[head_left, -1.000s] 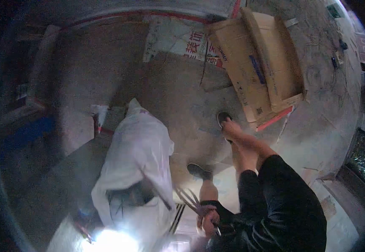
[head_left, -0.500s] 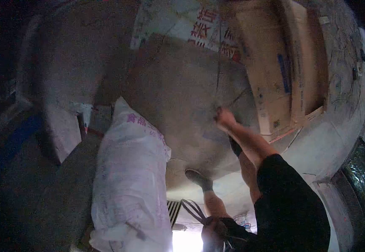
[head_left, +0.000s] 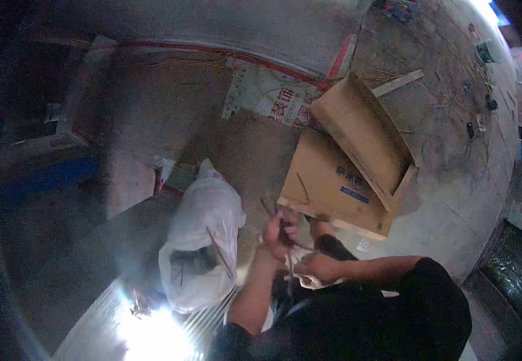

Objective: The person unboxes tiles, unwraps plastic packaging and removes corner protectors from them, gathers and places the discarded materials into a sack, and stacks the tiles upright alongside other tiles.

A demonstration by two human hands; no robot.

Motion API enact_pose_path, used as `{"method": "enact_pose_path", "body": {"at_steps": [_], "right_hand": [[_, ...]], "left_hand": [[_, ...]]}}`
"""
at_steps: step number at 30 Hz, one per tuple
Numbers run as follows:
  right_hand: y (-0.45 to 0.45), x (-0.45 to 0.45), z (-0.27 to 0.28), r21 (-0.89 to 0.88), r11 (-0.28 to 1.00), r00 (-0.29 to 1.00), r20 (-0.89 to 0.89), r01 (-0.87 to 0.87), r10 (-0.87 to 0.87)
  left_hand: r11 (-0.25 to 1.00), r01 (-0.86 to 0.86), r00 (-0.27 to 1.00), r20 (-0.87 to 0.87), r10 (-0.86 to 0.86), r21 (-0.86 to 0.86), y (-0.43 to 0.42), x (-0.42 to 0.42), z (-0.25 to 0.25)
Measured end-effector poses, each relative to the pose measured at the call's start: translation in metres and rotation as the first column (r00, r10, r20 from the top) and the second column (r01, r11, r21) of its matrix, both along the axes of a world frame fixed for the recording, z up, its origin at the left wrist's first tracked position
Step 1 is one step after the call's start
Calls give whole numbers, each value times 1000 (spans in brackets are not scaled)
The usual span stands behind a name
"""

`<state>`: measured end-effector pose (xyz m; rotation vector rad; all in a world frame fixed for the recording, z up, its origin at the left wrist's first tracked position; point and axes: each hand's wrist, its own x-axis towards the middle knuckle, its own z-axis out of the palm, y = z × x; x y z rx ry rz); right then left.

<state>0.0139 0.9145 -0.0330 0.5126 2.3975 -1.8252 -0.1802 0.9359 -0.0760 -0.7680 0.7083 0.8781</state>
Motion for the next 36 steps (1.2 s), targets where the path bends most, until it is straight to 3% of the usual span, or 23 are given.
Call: {"method": "enact_pose_path", "body": {"at_steps": [1,2,3,4,6,7,10,12,14,15,16,17,19,20,22,24,25,26,28,29,31,34,36], "right_hand": [[-10,4,13,-65,998,992,-126,6,-14],[-15,7,26,-117,993,966,-255,4,-34],[-8,6,64,-159,975,962,-201,155,-186],[-4,11,74,-144,976,958,-214,161,-189],[18,24,92,91,902,890,-231,422,-393],[44,18,120,195,812,800,-400,550,-447],[125,-27,229,344,623,633,-703,702,-324],[144,-72,248,513,689,771,-627,512,-106],[133,-110,256,658,712,818,-534,244,214],[122,-118,235,96,993,853,-512,-64,105],[112,-129,225,-518,801,925,-364,-301,112],[97,-137,231,-629,722,935,-349,-287,67],[60,-150,254,-775,595,969,-244,-214,30],[41,-162,264,-813,559,984,-176,-164,33],[9,-188,252,-772,586,968,-173,-247,181],[-18,-218,233,-693,552,872,-247,-464,423],[-36,-235,234,-658,515,811,-271,-549,518],[-54,-243,256,-955,155,831,-134,-254,540],[-78,-248,263,-965,-179,771,36,193,636],[-76,-252,249,-941,218,839,-106,-258,534],[-87,-256,212,-731,584,922,-167,-353,348],[-107,-266,234,-818,444,875,-139,-366,463],[-104,-279,230,-807,378,779,-155,-454,607]], "left_hand": [[981,-45,979,203,6,189,-4,-13,4],[980,-39,980,197,-1,197,8,-17,40],[960,230,969,-129,-211,159,27,-20,92],[891,453,812,-431,-393,41,39,-24,135],[862,504,737,-542,-404,43,36,-40,192],[831,557,651,-627,-428,11,32,-42,218],[629,775,453,-747,-486,60,-3,-41,268],[773,615,681,-599,-421,155,-28,-51,293],[533,835,313,-914,-259,135,-44,-57,337],[489,871,116,-984,-135,36,-60,-63,341],[602,797,55,-998,9,49,-74,-70,342],[696,714,-36,-990,137,71,-85,-75,346],[913,220,124,-938,322,343,-109,-80,359],[943,332,-506,-846,167,-12,-124,-96,349],[983,30,-308,-933,184,183,-149,-106,351],[926,-164,-324,-905,276,341,-173,-129,332],[723,-381,-118,-806,580,576,-183,-136,356],[426,-592,3,-527,850,684,-205,-143,370],[326,-666,-60,-484,873,671,-260,-155,371],[274,-705,-74,-452,889,654,-281,-163,372],[179,-732,-128,-391,911,657,-320,-176,378],[53,-769,-181,-297,937,637,-350,-189,390],[-54,-686,-348,-262,900,726,-358,-205,387]]}}
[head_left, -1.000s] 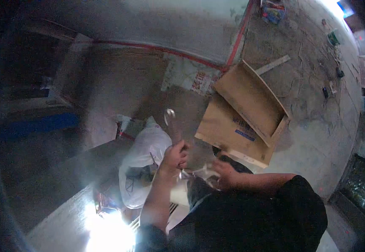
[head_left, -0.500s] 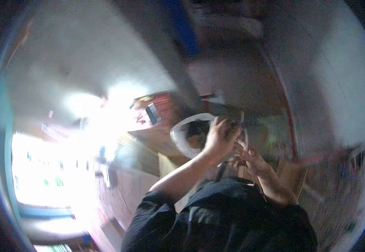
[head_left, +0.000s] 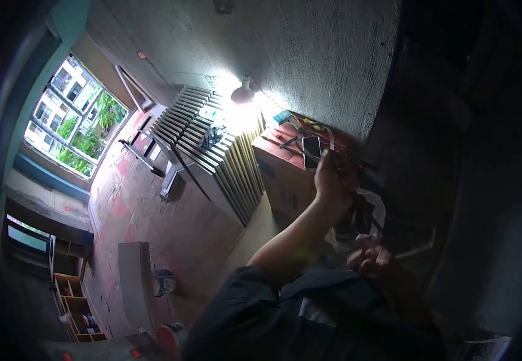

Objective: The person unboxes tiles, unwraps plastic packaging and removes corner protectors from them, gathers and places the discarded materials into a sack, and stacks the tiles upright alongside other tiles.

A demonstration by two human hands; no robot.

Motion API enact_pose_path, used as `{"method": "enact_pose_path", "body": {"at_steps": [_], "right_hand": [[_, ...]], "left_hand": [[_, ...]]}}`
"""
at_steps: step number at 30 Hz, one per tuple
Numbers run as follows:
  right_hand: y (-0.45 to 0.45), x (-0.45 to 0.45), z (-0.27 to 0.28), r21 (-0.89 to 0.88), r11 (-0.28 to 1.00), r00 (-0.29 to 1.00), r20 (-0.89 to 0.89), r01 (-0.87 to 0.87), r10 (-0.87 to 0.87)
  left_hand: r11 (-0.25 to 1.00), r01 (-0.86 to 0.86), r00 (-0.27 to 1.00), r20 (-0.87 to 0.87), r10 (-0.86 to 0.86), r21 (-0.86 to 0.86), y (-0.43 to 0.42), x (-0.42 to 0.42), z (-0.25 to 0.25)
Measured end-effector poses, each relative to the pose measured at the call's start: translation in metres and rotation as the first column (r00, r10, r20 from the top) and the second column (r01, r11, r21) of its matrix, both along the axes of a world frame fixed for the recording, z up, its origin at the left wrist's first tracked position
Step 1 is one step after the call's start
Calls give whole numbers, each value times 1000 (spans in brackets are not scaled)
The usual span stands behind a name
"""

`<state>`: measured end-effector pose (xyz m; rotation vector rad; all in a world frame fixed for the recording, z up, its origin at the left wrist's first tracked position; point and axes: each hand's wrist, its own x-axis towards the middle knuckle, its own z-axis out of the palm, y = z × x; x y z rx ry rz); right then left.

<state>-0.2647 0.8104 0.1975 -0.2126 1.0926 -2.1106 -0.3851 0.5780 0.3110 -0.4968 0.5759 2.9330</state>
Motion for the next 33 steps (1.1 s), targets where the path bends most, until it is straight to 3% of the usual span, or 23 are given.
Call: {"method": "enact_pose_path", "body": {"at_steps": [1,2,3,5,7,8,9,11,14,15,16,18,19,20,21,22,24,25,27,28,30,32,33], "right_hand": [[6,-7,19,215,949,956,-132,-232,263],[14,-16,46,443,801,828,-198,-403,525],[18,-28,97,712,583,810,-35,-391,585],[53,-41,113,807,590,875,-280,-8,394],[86,-65,110,721,552,807,-574,419,136],[101,-85,113,662,531,752,-655,529,68],[107,-104,113,594,572,713,-701,566,22],[109,-134,117,250,891,728,-675,380,-121],[90,-172,51,285,857,730,-669,429,-143],[83,-182,24,299,845,732,-665,444,-149],[79,-182,-6,380,784,590,-807,491,22],[69,-175,-3,444,712,436,-875,544,212],[53,-157,38,332,925,925,-377,185,-49],[45,-150,45,144,988,999,9,48,-50],[37,-144,52,-29,999,910,413,43,-27],[33,-148,42,195,981,989,145,11,-40],[26,-170,20,449,893,997,-77,15,22],[26,-181,16,555,831,998,24,36,-60],[40,-193,-32,662,721,978,-109,203,-176],[60,-194,-88,628,686,925,-323,366,-198],[92,-202,-145,724,411,727,-180,554,-663],[115,-208,-122,606,381,655,-327,698,-681],[113,-209,-109,639,285,644,-440,714,-625]], "left_hand": [[957,210,919,-375,-123,201,-19,-24,-49],[958,206,917,-380,-118,201,-25,-36,-68],[974,39,902,-412,-131,-225,-28,-46,-82],[551,-278,829,-487,-276,-786,-19,-49,-77],[122,-566,636,-526,-564,-815,9,-22,-37],[164,-211,602,-260,-755,-964,34,-7,-26],[31,144,479,43,-877,-989,60,9,-15],[-313,217,265,365,-893,-925,96,16,13],[-374,96,189,386,-903,-923,121,6,5],[-126,120,487,170,-857,-985,117,4,0],[121,64,739,-34,-673,-991,113,1,-8],[-164,-236,842,-118,-527,-958,101,-23,-40],[240,21,938,-64,-342,-970,104,-23,-33],[251,48,937,-43,-347,-967,104,-27,-43],[-249,-79,947,5,-320,-965,106,-29,-59],[-678,-184,954,37,-298,-712,108,-29,-77],[-649,-79,874,261,-410,-756,112,-33,-95],[-613,-94,847,261,-463,-785,121,-25,-112],[-501,-175,801,174,-573,-847,129,-12,-131],[-478,-151,794,182,-580,-865,121,-11,-140],[-121,-324,668,-136,-732,-938,88,-11,-157],[-281,-356,879,-217,-425,-891,36,12,-200],[-408,-145,985,-91,-149,-902,21,13,-219]]}}
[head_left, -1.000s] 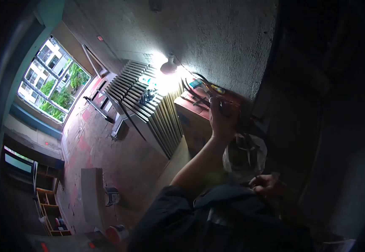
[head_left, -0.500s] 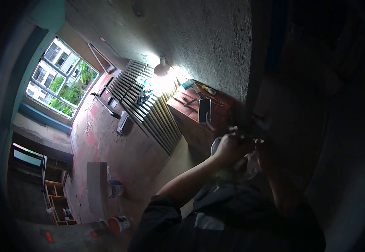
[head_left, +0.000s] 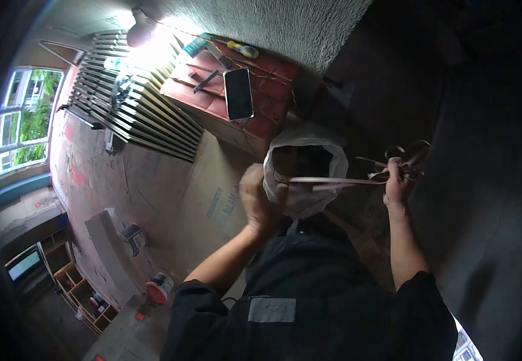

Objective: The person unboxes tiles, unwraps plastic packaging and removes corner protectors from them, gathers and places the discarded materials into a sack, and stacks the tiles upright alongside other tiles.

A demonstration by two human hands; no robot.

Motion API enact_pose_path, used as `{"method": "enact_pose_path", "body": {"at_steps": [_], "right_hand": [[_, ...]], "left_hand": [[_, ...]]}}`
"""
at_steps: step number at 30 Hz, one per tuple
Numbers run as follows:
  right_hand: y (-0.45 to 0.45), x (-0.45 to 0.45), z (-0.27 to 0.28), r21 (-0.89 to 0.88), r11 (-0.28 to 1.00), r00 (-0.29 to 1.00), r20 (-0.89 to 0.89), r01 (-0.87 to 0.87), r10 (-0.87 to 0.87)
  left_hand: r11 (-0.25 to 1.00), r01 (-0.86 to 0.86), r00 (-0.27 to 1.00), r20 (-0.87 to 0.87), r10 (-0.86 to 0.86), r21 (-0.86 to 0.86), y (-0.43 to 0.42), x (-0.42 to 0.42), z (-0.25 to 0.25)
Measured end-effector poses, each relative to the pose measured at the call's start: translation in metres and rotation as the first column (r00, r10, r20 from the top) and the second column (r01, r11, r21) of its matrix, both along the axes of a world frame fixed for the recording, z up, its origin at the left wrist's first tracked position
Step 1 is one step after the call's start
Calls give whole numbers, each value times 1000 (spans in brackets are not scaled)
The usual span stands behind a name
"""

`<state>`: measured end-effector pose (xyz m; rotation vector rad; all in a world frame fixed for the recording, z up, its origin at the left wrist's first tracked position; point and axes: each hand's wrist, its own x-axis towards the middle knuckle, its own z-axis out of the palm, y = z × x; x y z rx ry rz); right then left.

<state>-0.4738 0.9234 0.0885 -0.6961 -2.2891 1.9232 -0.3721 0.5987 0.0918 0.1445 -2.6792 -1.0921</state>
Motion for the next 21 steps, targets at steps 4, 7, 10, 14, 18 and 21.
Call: {"method": "enact_pose_path", "body": {"at_steps": [4,7,10,14,18,21], "right_hand": [[-62,20,8,319,931,976,177,-177,125],[-128,54,-94,286,717,749,6,-636,662],[-177,65,-203,338,-38,201,644,-941,738],[-178,86,-422,373,-339,25,704,-864,710],[-204,68,-448,264,-411,-38,802,-872,596],[-211,60,-451,220,-432,-59,836,-875,546]], "left_hand": [[937,-323,512,857,59,129,-28,16,-124],[929,-248,349,920,-178,274,-18,19,-165],[922,-189,410,881,-237,337,-13,10,-169],[904,-263,375,899,-225,336,-16,-8,-137],[817,-214,663,694,-281,535,-19,7,-162],[768,-315,776,618,-130,557,-15,17,-183]]}}
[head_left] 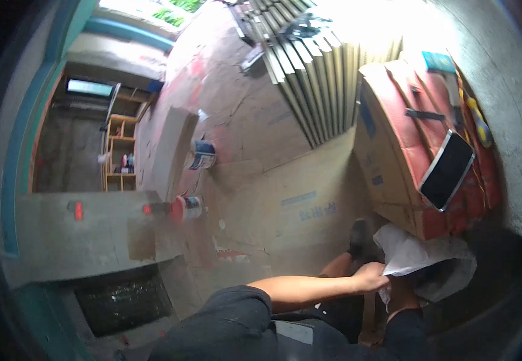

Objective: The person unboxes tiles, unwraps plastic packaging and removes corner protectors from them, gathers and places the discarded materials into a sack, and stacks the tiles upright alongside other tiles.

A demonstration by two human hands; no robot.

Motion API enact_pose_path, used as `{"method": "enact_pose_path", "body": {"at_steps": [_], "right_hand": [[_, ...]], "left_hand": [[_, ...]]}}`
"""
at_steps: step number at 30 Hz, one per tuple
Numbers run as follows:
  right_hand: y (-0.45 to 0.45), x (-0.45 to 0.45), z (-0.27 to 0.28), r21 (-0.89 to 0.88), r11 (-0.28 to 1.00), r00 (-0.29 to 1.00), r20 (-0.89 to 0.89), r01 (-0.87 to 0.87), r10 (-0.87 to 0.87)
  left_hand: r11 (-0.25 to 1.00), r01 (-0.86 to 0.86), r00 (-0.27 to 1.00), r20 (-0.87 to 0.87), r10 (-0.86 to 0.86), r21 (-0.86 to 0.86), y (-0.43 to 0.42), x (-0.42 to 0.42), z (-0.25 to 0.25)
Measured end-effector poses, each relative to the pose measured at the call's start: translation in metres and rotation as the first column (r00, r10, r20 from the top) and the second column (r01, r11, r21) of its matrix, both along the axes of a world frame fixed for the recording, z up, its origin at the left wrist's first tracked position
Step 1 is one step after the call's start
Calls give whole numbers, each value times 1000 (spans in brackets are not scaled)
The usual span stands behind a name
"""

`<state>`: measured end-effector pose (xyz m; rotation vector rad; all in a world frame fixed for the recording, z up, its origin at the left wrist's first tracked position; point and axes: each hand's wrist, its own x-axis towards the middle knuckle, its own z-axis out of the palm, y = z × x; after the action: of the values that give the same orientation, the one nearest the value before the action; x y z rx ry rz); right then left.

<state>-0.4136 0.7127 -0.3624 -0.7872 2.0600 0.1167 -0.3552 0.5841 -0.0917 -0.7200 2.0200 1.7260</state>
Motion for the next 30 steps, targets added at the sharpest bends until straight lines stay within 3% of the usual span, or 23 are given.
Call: {"method": "enact_pose_path", "body": {"at_steps": [1,5,6,10,12,14,16,18,19,20,21,22,24,25,26,27,29,30], "right_hand": [[1,-3,7,10,1000,1000,8,11,-11],[13,-12,62,-23,995,992,74,100,-98],[17,-16,84,-47,991,987,103,126,-121],[34,-32,182,-113,947,927,265,302,-264],[37,-40,246,-97,910,866,359,404,-347],[37,-44,311,-79,878,818,412,472,-402],[32,-48,365,-85,882,845,342,464,-412],[24,-44,404,-137,951,961,30,276,-274],[15,-43,412,-49,995,993,-69,89,-92],[-11,-27,445,-66,995,993,-86,77,-83],[-48,2,502,-244,962,976,202,125,-75],[-84,35,559,-383,899,880,476,213,-6],[-149,106,665,-635,703,733,636,319,241],[-183,130,716,-689,670,558,682,276,473],[-214,158,755,-736,628,335,676,255,656],[-240,201,773,-714,545,51,625,439,779],[-299,276,814,-641,490,-288,400,591,870],[-327,302,830,-662,493,-373,329,564,868]], "left_hand": [[1000,8,995,98,-7,-18,-5,-3,2],[994,15,987,160,2,-108,-8,-3,26],[992,82,983,169,-66,-93,-5,-1,38],[996,36,993,116,-25,-87,0,35,107],[996,-84,982,-169,84,4,-14,70,180],[972,-151,945,-262,195,180,-33,112,274],[970,-223,746,-657,108,-93,-47,164,331],[915,-343,592,-806,33,-215,-68,216,396],[911,-351,579,-815,29,-217,-75,245,415],[884,-403,551,-834,27,-238,-85,273,431],[851,-459,523,-852,25,-256,-97,297,439],[841,-474,512,-859,21,-262,-107,322,437],[808,-572,541,-806,242,-140,-125,372,420],[773,-623,532,-790,305,-121,-134,392,415],[775,-620,540,-781,314,-118,-147,415,408],[746,-652,549,-763,341,-136,-160,434,398],[684,-705,555,-745,371,-185,-190,470,395],[685,-707,557,-736,383,-178,-207,487,399]]}}
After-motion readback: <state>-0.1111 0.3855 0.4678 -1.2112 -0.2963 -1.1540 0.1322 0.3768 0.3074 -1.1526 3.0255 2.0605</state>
